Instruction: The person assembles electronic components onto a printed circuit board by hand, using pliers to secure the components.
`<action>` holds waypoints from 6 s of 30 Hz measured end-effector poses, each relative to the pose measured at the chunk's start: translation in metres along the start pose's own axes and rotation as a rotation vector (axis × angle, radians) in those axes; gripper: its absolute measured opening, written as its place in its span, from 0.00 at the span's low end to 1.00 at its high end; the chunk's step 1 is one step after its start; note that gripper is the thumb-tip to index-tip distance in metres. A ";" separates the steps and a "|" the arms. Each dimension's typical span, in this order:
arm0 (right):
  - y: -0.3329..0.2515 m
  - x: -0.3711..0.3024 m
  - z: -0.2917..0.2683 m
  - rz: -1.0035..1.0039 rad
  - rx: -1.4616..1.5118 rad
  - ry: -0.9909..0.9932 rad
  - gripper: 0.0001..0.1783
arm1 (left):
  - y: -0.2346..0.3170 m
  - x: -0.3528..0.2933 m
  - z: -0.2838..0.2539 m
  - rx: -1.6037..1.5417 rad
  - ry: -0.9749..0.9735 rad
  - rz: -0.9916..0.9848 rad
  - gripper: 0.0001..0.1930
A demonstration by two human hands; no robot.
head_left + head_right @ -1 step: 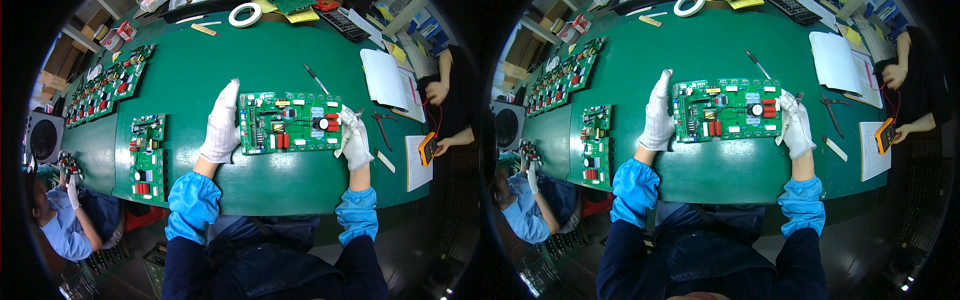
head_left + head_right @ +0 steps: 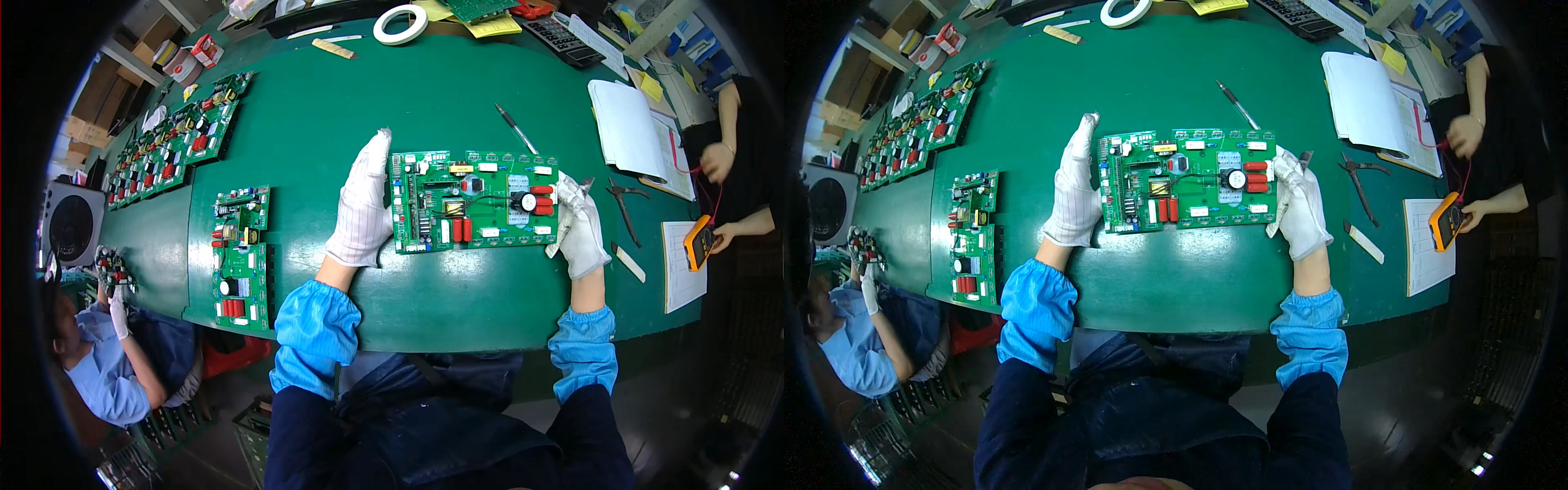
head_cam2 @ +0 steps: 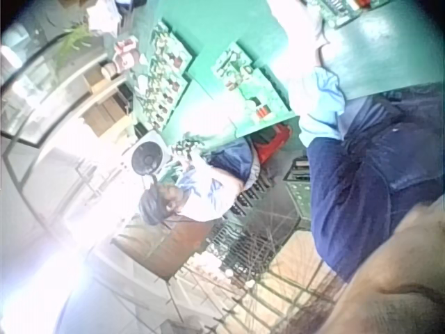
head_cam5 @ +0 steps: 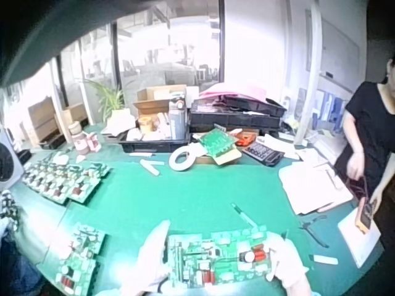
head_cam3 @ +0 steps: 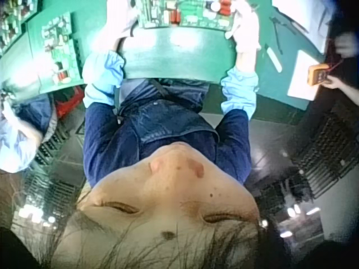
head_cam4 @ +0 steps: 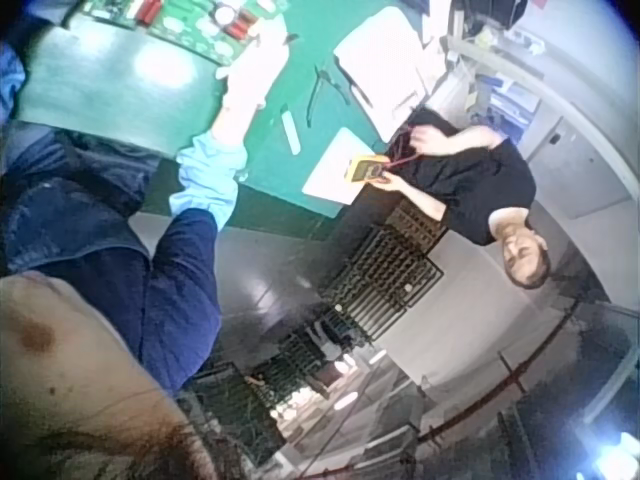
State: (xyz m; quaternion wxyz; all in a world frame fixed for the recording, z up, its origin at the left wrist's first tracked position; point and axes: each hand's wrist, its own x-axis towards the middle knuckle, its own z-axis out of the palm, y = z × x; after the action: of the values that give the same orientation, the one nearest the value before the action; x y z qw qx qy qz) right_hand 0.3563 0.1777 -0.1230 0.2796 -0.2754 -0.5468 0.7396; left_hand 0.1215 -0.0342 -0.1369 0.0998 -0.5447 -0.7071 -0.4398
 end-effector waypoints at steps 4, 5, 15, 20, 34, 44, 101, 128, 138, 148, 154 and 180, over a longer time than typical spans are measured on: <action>0.000 0.001 -0.002 -0.027 -0.032 -0.009 0.21 | 0.002 0.002 0.000 -0.010 0.024 0.018 0.41; 0.001 0.001 -0.003 -0.035 -0.041 0.002 0.21 | 0.002 0.002 0.000 -0.001 0.030 0.024 0.41; 0.005 0.001 -0.006 -0.067 -0.007 0.012 0.23 | -0.003 0.000 0.001 0.015 0.043 0.056 0.40; 0.011 0.002 -0.007 -0.054 0.027 0.019 0.24 | -0.004 -0.003 -0.002 0.015 0.036 0.044 0.40; 0.005 0.011 -0.020 0.395 0.492 -0.053 0.16 | 0.016 0.004 0.001 0.086 0.020 0.241 0.26; -0.009 0.000 -0.012 0.264 -0.035 -0.174 0.21 | 0.019 -0.010 -0.006 -0.603 -0.155 -0.286 0.18; -0.004 0.004 0.001 0.219 0.122 0.250 0.23 | 0.042 0.006 -0.016 -1.509 -0.216 -1.149 0.34; 0.002 0.005 0.000 0.164 0.129 0.262 0.25 | 0.043 0.000 -0.018 -1.574 -0.247 -1.088 0.35; 0.005 0.005 -0.004 0.135 0.131 0.231 0.24 | 0.044 0.000 -0.010 -1.652 -0.303 -1.159 0.38; -0.020 -0.005 0.017 -0.581 -0.954 0.490 0.22 | 0.032 -0.010 0.029 -1.433 -0.116 -1.171 0.29; -0.002 -0.040 0.097 -0.878 -1.029 -0.212 0.19 | 0.029 -0.016 0.035 -1.319 -0.096 -0.987 0.27; 0.020 -0.032 0.089 -1.153 -1.212 -0.379 0.17 | 0.015 -0.024 0.041 -1.270 -0.179 -0.945 0.28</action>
State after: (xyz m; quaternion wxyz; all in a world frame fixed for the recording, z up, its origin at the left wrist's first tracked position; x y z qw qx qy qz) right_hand 0.3129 0.0916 -0.1169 0.3203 0.0722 -0.9397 0.0954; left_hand 0.1572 -0.0205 -0.1683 -0.4839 -0.1733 -0.4828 -0.7090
